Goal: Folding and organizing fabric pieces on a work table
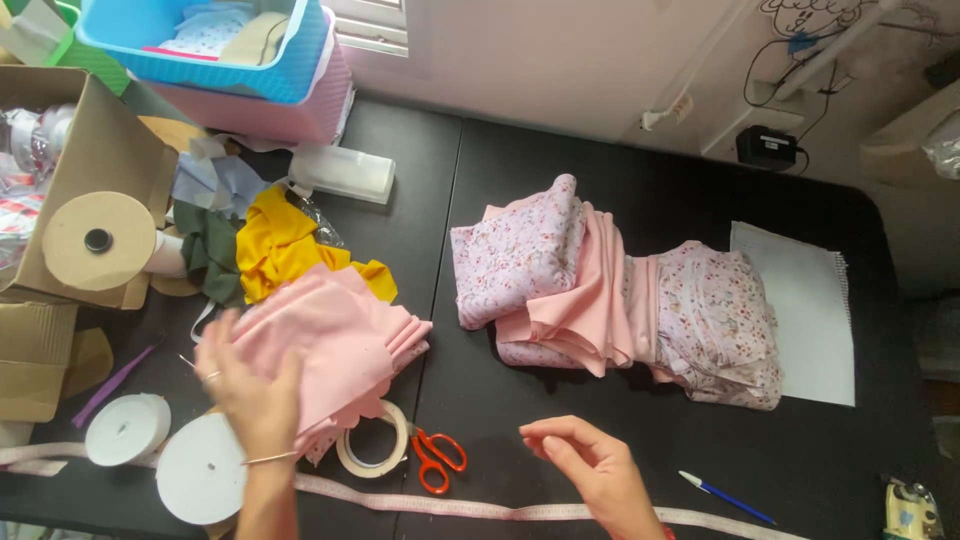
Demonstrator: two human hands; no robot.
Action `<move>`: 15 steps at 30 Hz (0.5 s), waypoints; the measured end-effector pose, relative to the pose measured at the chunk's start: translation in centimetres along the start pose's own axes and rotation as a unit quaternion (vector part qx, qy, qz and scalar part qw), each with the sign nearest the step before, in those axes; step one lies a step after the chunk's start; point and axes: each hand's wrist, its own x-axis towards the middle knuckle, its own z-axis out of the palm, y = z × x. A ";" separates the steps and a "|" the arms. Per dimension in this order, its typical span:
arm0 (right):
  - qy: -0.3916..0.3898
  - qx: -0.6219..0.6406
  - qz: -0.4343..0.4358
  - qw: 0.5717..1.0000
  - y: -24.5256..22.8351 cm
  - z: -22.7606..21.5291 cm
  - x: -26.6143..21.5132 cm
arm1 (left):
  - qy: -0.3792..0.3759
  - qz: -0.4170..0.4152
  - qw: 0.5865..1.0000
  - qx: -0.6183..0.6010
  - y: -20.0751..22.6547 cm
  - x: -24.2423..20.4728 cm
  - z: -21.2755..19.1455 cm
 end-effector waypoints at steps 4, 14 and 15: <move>0.089 0.015 0.040 0.995 0.3 -1.7 0.6 | -0.187 0.224 0.957 0.004 2.2 -2.7 9.5; 0.115 0.080 0.022 0.990 1.7 -3.1 2.1 | -0.441 0.402 0.802 0.008 6.4 -0.7 18.0; 0.115 0.081 0.027 0.990 2.0 -3.2 2.3 | -0.444 0.398 0.802 0.010 5.7 -0.9 18.6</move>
